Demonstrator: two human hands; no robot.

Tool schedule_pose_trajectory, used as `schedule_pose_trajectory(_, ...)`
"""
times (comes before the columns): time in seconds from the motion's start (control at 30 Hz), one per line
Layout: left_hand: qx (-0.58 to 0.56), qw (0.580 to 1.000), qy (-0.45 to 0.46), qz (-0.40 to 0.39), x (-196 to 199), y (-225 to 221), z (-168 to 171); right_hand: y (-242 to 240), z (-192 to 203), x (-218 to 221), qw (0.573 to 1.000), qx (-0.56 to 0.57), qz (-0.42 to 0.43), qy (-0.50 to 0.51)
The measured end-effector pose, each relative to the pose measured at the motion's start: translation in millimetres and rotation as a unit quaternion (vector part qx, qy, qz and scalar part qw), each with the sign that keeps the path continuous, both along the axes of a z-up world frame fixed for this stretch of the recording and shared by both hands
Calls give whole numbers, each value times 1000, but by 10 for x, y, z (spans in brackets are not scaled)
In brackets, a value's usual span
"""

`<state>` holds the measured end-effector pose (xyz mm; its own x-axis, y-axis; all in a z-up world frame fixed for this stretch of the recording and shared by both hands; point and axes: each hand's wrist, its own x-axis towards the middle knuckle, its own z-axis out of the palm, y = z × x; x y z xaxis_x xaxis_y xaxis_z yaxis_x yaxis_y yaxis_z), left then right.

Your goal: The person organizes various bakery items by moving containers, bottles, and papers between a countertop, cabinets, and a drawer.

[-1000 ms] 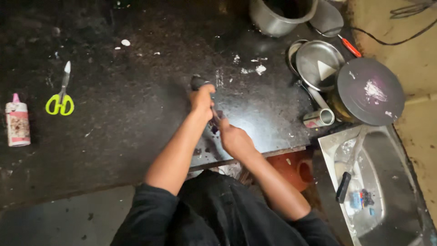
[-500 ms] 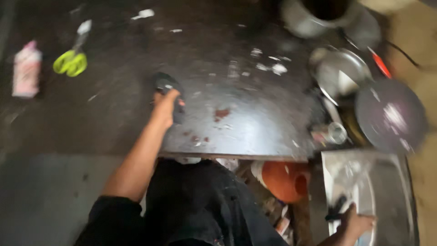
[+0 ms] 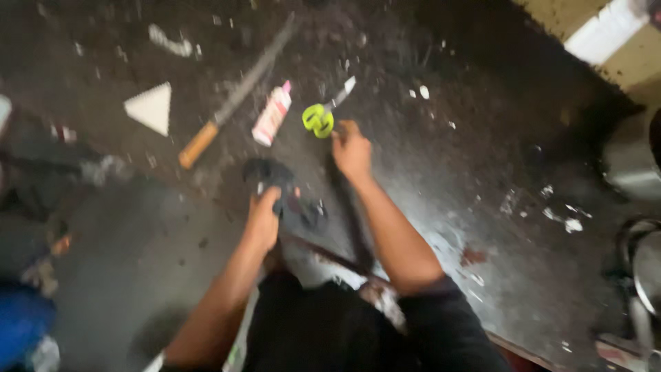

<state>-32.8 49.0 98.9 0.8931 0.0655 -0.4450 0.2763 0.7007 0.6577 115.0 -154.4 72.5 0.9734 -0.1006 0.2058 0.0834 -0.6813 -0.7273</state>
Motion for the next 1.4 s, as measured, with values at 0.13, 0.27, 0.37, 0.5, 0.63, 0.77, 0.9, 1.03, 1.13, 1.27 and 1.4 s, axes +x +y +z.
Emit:
schedule_pose_trajectory(0.13,-62,996,20,-56,-5,652,-225,706,-325,943,966,-171,-90,170)
schedule_pose_trajectory(0.27,-92,990,-11,-107,146,999,-502,545,-373,788,944,-215,-128,214)
schedule_pose_trajectory(0.37,19,984,-21,-178,401,970,-885,69,-261,354,932,-196,-72,296)
schedule_pose_trajectory(0.5,323,872,-234,-282,803,384,-1120,-110,82,-632,783,573,39,240)
schedule_pose_trajectory(0.63,-113,946,-5,-303,1043,-314,-428,240,523,-1400,637,693,114,317)
schedule_pose_trajectory(0.77,20,977,-36,-209,1022,-685,245,13,750,-1755,603,732,207,242)
schedule_pose_trajectory(0.9,-112,986,27,-121,1429,-545,727,-474,936,-2315,624,700,259,230)
schedule_pose_trajectory(1.03,136,912,-99,-374,759,-1147,507,-714,1039,-2087,990,97,-41,97)
schedule_pose_trajectory(1.13,95,945,-58,-309,593,-1841,247,-702,1311,-2020,964,-249,-84,31)
schedule_pose_trajectory(1.27,33,989,-63,-131,425,-2083,388,-881,1634,-2258,948,-318,-27,-5)
schedule_pose_trajectory(1.4,65,997,-51,9,1031,-782,929,-1464,1869,-2271,958,-283,16,-40)
